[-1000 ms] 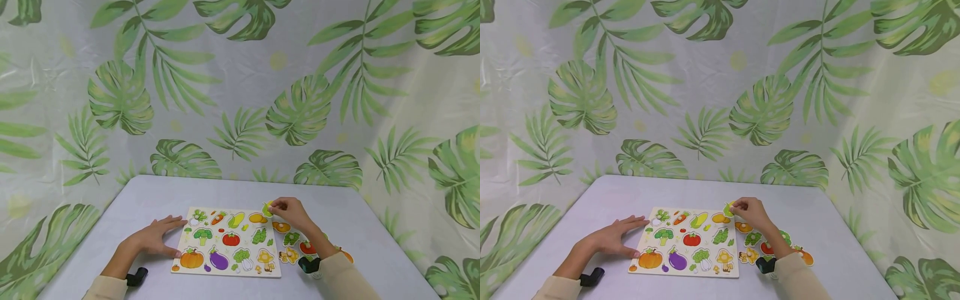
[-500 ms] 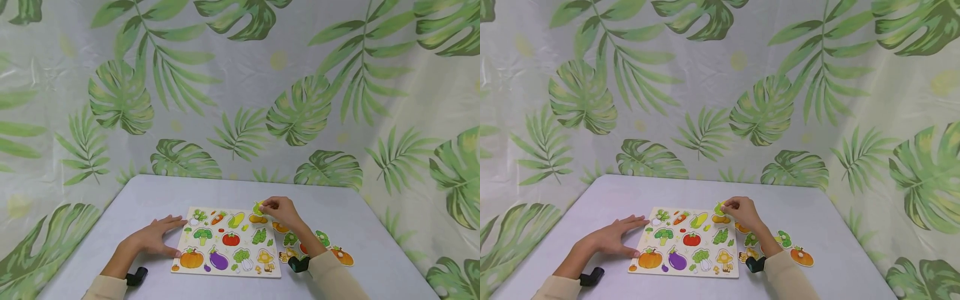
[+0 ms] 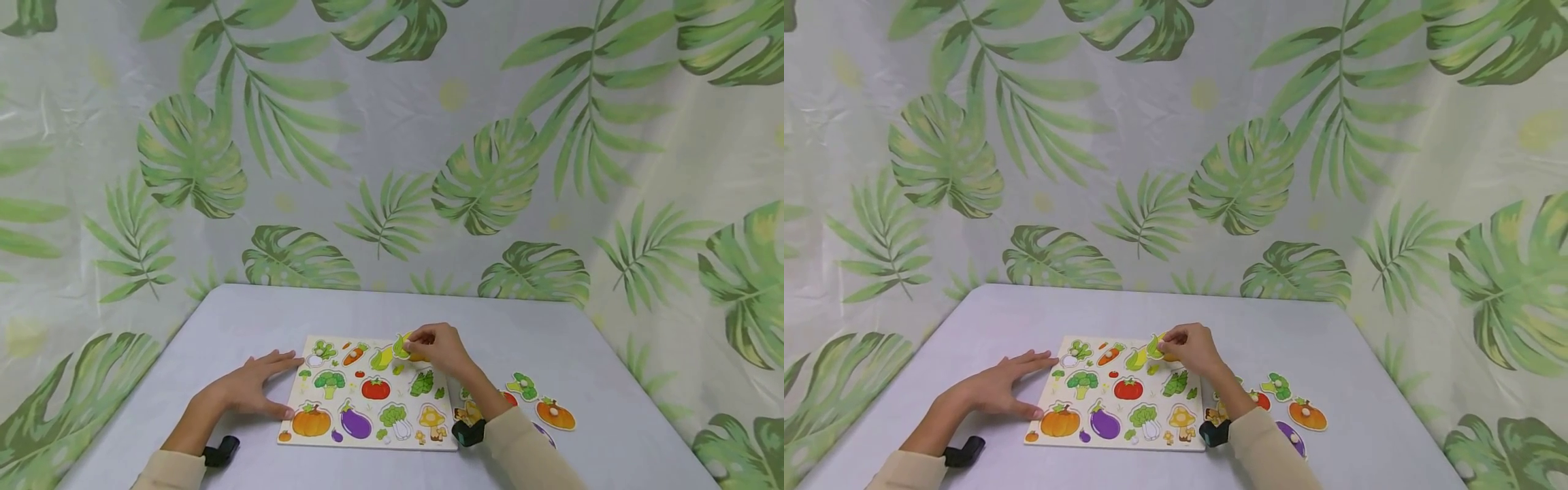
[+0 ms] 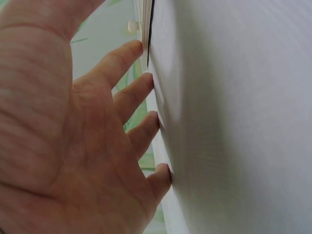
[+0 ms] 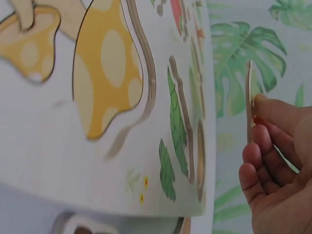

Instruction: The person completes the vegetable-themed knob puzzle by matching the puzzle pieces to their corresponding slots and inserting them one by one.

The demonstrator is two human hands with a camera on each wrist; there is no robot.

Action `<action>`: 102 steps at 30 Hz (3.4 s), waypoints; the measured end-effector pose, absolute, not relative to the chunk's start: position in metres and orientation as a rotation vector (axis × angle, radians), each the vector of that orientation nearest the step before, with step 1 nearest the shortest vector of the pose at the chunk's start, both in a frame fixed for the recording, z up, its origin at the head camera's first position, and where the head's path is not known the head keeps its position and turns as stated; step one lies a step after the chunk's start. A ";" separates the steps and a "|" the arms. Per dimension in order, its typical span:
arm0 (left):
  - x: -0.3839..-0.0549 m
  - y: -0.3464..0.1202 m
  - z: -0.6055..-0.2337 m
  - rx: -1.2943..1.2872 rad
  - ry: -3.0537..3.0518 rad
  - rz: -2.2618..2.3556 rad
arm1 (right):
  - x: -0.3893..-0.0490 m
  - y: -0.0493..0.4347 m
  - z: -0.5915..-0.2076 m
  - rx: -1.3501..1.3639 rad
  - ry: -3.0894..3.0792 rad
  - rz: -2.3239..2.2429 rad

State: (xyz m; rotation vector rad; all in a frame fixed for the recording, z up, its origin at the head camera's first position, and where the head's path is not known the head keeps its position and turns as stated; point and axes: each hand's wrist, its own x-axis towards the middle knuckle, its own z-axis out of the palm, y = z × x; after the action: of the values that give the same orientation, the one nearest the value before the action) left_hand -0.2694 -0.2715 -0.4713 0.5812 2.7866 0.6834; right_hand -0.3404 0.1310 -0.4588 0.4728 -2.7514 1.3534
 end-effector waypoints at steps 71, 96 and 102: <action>-0.271 -0.274 -0.474 0.559 2.805 0.673 | -0.341 0.084 -0.480 0.549 -2.871 1.253; -0.271 -0.270 -0.475 0.573 2.799 0.693 | -0.332 0.128 -0.464 0.483 -2.803 1.252; -0.267 -0.274 -0.473 0.572 2.788 0.692 | -0.330 0.136 -0.461 0.455 -2.798 1.250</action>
State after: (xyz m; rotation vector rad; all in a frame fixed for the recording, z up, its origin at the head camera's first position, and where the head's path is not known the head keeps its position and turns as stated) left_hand -0.2671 -0.2740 -0.4731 0.5718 2.7883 0.6923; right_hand -0.3299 0.1358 -0.4613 0.4553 -2.7975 1.2497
